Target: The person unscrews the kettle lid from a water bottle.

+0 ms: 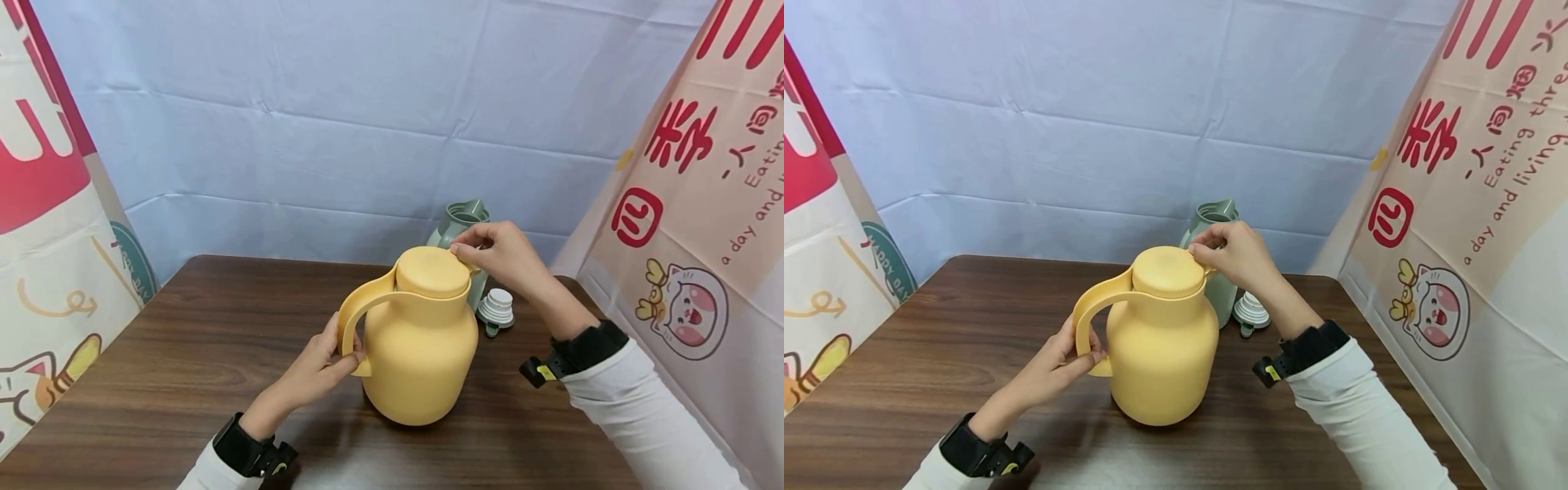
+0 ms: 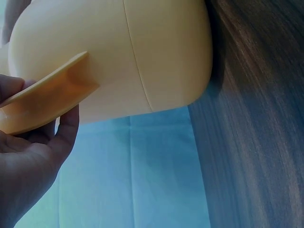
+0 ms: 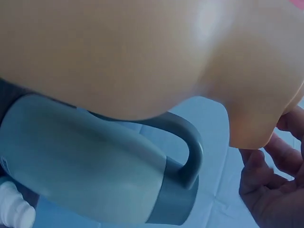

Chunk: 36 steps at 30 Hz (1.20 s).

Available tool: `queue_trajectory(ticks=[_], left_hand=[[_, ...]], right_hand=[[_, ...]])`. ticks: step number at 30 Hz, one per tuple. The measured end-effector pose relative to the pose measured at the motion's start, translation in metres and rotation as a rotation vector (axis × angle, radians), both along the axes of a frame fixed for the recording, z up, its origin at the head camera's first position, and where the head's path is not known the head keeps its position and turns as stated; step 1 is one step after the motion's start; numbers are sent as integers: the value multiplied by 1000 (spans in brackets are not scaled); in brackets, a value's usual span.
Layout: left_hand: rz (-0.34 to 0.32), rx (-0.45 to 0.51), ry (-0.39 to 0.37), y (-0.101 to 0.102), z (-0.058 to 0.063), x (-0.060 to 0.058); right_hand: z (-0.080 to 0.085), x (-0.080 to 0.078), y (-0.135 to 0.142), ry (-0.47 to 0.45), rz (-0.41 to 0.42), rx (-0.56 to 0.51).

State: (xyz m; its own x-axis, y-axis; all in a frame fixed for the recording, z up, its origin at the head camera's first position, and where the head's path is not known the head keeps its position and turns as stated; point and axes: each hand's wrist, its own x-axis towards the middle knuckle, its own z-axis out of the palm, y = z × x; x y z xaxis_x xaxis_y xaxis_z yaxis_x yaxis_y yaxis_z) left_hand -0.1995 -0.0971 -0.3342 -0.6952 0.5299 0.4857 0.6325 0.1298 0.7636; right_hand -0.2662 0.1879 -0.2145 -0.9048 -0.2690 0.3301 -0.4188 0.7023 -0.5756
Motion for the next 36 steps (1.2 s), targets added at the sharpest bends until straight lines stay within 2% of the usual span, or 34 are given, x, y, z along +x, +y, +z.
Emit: queue_trajectory(ticks=[6,10,16,20,26,33,36], left_hand=[[4,1,5,0,1,1],[3,0,0,0,1,1],[-2,9,11,0,-1,1],[-12,12,15,0,-2,2],[-18,11,14,2,-2,0],[11,-4,0,1,1,-1],[9,-4,7,0,2,-1]], right_hand=[[14,-12,-15,-72,-29,140],[21,-18,-24,-92,-44,197],[28,-21,-42,-152,-26,167],[31,-20,-57,-146,-4,170],[32,-12,-72,-95,64,188],[29,9,-90,110,213,272],[27,16,-94,166,259,280]])
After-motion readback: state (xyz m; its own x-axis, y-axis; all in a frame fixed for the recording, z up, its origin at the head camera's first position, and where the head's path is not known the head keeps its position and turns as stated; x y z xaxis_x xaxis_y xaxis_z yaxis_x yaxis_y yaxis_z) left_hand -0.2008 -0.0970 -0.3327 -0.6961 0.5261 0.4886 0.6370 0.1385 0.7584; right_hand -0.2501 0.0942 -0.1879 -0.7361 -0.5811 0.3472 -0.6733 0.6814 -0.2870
